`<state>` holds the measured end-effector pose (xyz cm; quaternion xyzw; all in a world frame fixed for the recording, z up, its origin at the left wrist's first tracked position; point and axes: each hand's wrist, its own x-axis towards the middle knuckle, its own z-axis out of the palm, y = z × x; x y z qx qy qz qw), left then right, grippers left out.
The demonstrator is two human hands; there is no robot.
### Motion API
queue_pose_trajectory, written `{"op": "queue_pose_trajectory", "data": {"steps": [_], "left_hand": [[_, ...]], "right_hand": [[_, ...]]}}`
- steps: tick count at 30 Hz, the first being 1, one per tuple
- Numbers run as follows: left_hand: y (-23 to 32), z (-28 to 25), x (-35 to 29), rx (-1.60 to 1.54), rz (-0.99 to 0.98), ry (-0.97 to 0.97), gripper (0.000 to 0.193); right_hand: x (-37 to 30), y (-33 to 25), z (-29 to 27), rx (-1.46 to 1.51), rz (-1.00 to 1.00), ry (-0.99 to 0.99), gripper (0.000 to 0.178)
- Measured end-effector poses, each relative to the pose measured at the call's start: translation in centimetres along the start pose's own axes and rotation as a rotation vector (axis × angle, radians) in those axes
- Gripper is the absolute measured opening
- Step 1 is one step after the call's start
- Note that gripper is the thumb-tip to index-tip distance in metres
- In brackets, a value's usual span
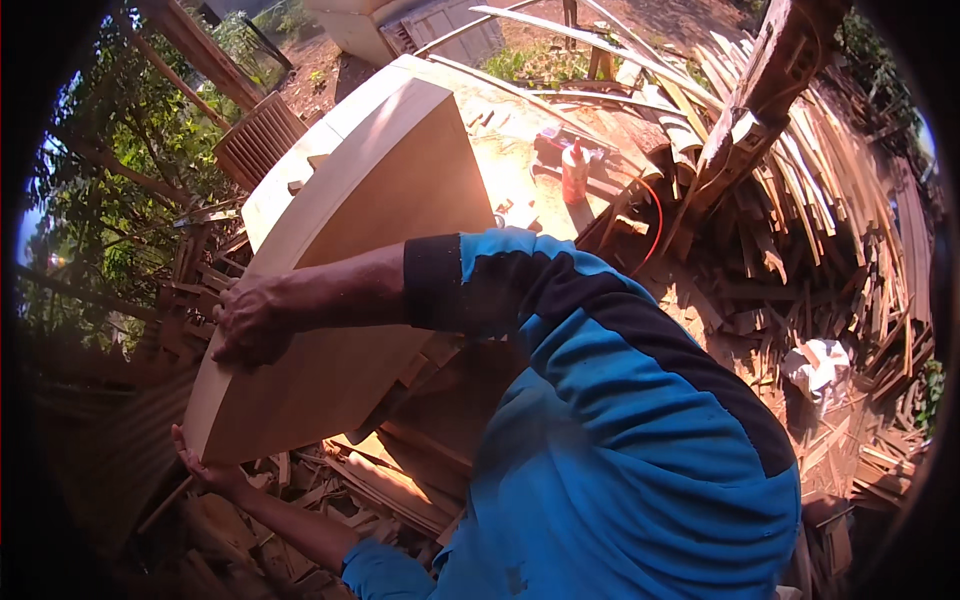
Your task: The person applies glue to the edges of wooden boards, aligns them together, and secures them using a nail gun. They rotate the structure to attach additional boards and use a hammer to drive in fasteners.
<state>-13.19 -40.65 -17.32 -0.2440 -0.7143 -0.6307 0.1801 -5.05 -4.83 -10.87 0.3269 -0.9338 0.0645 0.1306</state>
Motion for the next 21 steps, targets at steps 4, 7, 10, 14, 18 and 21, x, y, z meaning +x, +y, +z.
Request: {"op": "queue_pose_trajectory", "data": {"steps": [4,7,10,14,18,21], "left_hand": [[1.1,-1.9,-0.4,0.118,0.053,-0.002,0.051],[1.3,-1.5,-0.8,0.416,0.181,-0.055,0.051],[1.2,-1.6,-0.6,0.594,0.294,-0.119,0.055],[2.4,-0.2,-0.9,-0.14,-0.158,0.001,0.058],[1.7,-1.3,-0.4,-0.026,-0.096,-0.054,0.059],[1.3,-1.9,-0.8,0.02,-0.076,-0.046,0.06]], "right_hand": [[0.8,-1.1,-1.1,0.057,0.011,-0.028,0.048],[0.5,-0.9,-0.3,0.017,0.003,0.039,0.047],[0.5,-0.5,-0.7,0.048,0.011,0.007,0.045],[0.2,-0.7,-1.4,0.069,0.01,-0.009,0.035],[-0.2,-0.9,-1.4,0.101,0.049,0.034,0.03],[-0.1,-0.9,-0.7,0.116,0.059,0.091,0.031]]}}
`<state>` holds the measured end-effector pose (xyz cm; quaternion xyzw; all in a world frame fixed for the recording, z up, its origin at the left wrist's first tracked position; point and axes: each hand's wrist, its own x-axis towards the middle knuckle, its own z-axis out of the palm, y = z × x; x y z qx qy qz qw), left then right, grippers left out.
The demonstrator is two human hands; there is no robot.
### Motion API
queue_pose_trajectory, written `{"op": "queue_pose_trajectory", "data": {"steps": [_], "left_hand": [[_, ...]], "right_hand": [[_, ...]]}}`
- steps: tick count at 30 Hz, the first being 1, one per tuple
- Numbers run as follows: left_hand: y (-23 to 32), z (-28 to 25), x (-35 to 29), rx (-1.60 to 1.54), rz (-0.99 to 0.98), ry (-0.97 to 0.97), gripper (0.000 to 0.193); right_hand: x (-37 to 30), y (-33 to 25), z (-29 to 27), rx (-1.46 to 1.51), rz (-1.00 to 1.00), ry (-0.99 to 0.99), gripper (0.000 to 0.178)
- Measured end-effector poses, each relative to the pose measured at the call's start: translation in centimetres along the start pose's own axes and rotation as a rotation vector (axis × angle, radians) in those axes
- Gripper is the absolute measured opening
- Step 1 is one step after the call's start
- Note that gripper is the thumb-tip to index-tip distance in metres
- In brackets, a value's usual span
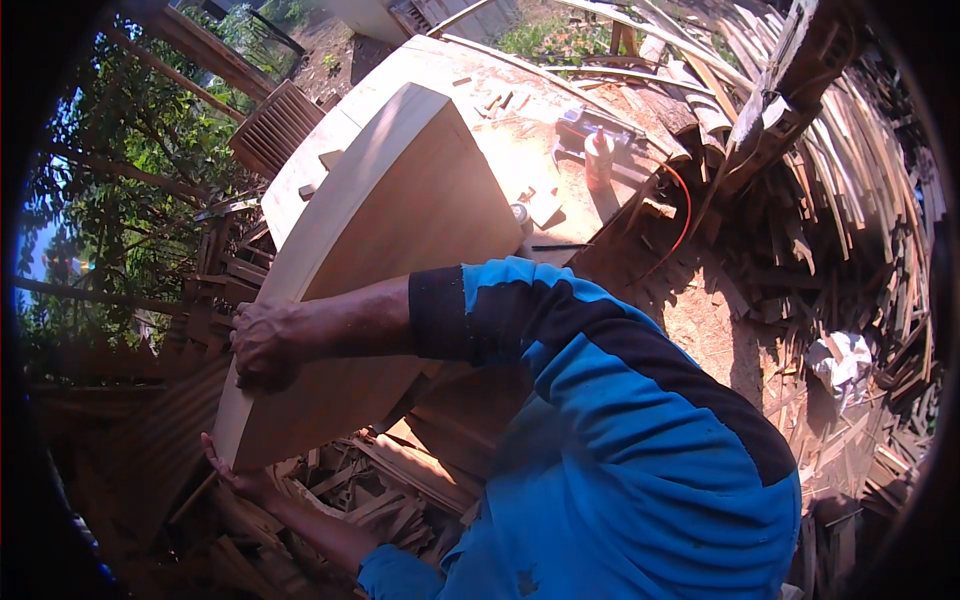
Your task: The person applies glue to the edges of wooden boards, aligns them together, and secures them using a nail gun. They rotate the structure to attach additional boards and use a hammer to drive in fasteners.
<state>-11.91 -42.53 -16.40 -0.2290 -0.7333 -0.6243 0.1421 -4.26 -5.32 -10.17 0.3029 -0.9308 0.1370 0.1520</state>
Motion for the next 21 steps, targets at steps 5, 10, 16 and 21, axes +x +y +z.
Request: {"op": "queue_pose_trajectory", "data": {"steps": [5,10,16,21], "left_hand": [[-1.0,-1.7,0.2,0.271,0.22,-0.074,0.059],[1.2,2.6,0.2,-0.169,-0.063,0.072,0.059],[3.7,3.5,0.0,0.0,-0.016,0.164,0.061],[1.4,3.5,-0.6,-0.124,0.026,0.184,0.063]], "right_hand": [[0.5,0.2,-0.5,-0.026,-0.043,-0.038,0.032],[-0.6,1.1,-0.4,0.078,0.035,-0.038,0.038],[-1.4,0.6,-3.3,-0.017,0.001,-0.089,0.052],[-2.6,2.3,-7.6,0.045,0.073,-0.353,0.056]]}}
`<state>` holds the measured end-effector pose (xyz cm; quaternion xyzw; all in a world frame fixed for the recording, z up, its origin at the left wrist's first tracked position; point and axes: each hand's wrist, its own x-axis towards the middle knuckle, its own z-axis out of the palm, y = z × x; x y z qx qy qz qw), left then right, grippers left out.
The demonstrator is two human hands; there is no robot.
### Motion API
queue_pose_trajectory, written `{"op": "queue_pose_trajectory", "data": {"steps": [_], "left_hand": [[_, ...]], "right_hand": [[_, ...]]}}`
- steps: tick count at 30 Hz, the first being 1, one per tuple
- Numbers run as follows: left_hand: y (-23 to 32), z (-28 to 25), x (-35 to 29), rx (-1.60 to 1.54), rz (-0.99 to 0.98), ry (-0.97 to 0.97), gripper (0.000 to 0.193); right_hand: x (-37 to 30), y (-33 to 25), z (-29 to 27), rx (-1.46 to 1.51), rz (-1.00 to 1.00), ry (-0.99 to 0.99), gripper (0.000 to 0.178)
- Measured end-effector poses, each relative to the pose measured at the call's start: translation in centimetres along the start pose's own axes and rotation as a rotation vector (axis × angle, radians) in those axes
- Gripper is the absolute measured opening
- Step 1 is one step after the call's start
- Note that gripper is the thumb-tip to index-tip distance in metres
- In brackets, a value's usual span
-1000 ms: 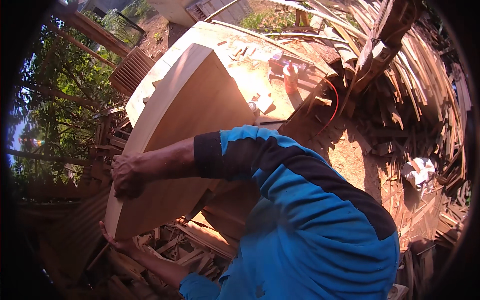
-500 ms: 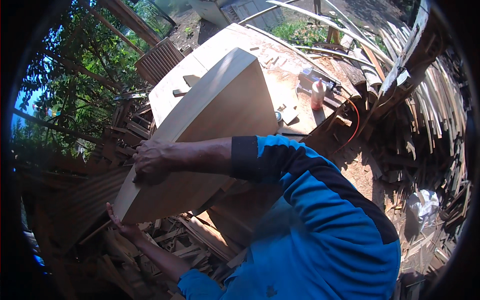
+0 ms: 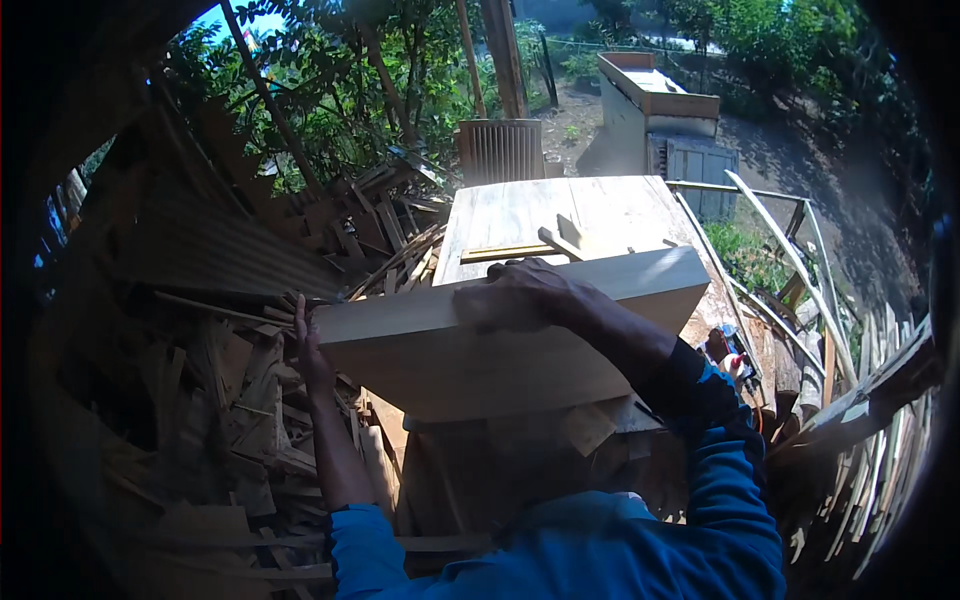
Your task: The person applies glue to the edges of wooden boards, aligns them together, and secures them using a nail gun. They rotate the structure to attach additional boards and use a hammer to drive in fasteners.
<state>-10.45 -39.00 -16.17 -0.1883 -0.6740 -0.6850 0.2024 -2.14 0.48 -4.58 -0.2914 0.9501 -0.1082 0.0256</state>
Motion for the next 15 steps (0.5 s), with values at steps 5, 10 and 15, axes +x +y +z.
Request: {"op": "queue_pose_trajectory", "data": {"steps": [5,10,15], "left_hand": [[-1.4,-2.6,-1.1,-0.251,-0.095,0.05,0.065],[-0.2,-1.1,0.7,0.346,-0.243,0.164,0.04],[1.9,-1.6,1.7,0.773,-0.124,0.076,0.028]], "right_hand": [[-1.2,-1.2,-2.6,-0.06,0.027,0.356,0.036],[-11.6,7.1,-10.4,-0.313,0.186,0.667,0.037],[-23.0,21.2,-4.7,-0.116,0.669,0.921,0.074]]}}
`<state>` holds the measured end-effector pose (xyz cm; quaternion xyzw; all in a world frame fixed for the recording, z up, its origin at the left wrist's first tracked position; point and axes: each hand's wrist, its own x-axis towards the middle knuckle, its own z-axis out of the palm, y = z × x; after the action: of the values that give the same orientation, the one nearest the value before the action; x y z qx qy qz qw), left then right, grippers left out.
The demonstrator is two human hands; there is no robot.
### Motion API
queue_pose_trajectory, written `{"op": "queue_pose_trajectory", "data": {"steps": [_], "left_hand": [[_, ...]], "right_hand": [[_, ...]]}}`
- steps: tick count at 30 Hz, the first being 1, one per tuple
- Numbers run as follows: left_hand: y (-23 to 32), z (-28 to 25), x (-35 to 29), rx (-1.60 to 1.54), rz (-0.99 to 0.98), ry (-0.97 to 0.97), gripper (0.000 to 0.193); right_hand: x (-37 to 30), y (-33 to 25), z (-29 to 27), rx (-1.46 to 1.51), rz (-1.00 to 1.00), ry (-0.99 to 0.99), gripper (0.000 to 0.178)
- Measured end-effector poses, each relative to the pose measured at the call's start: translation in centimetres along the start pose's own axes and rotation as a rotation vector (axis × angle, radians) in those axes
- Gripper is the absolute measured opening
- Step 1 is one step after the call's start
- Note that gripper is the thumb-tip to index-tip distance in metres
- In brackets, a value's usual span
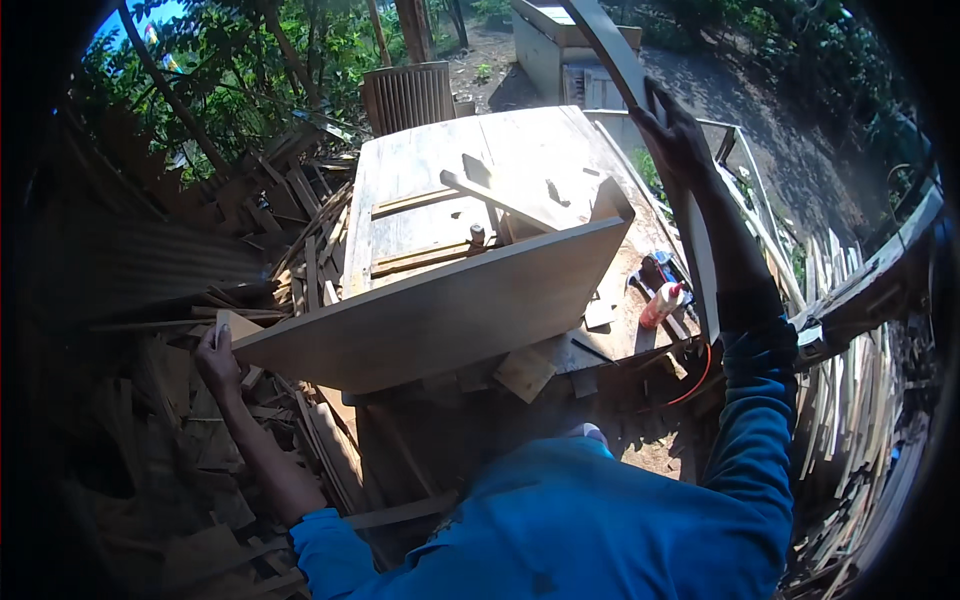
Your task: The person applies glue to the edges of wooden boards, aligns them together, and secures them using a nail gun. They rotate the structure to attach additional boards and use a hammer to drive in fasteners.
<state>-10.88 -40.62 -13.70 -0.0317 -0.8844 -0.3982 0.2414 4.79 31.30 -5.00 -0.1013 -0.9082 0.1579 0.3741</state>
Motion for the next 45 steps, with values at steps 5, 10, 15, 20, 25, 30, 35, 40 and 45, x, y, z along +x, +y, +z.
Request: {"op": "queue_pose_trajectory", "data": {"steps": [5,10,15,20,25,30,35,40,45], "left_hand": [[-3.3,0.9,1.4,0.156,-0.041,0.005,0.037],[-11.2,-7.3,3.9,-0.007,-0.097,-0.165,0.038],[-10.8,-3.3,-0.8,-0.538,-0.326,-0.059,0.041],[-5.3,-5.6,-2.8,-0.126,-0.302,0.017,0.043],[3.1,1.8,-2.5,-0.511,-0.541,0.237,0.041],[-3.0,-2.4,-2.1,-0.339,-0.415,0.245,0.038],[-7.6,-4.6,-2.7,-0.286,-0.375,0.35,0.034],[-4.1,0.7,-4.1,-0.274,-0.228,0.371,0.025],[0.5,1.9,-5.1,-0.137,-0.197,0.379,0.026]], "right_hand": [[-10.3,8.4,7.9,0.115,0.446,0.087,0.089],[-22.0,15.2,21.1,0.054,0.856,-0.321,0.109],[-26.3,16.7,26.2,-0.1,0.933,-0.331,0.094],[-25.9,18.1,28.8,0.029,0.949,-0.507,0.09],[-28.1,22.0,29.3,-0.022,0.938,-0.56,0.071],[-29.7,23.7,25.0,-1.144,-0.278,-1.449,0.042],[-30.7,24.6,19.6,-0.954,-0.084,-1.461,0.034],[-21.0,19.3,11.8,-0.693,0.321,-1.408,0.048],[-13.5,15.2,6.4,-0.222,0.638,-0.762,0.052]]}}
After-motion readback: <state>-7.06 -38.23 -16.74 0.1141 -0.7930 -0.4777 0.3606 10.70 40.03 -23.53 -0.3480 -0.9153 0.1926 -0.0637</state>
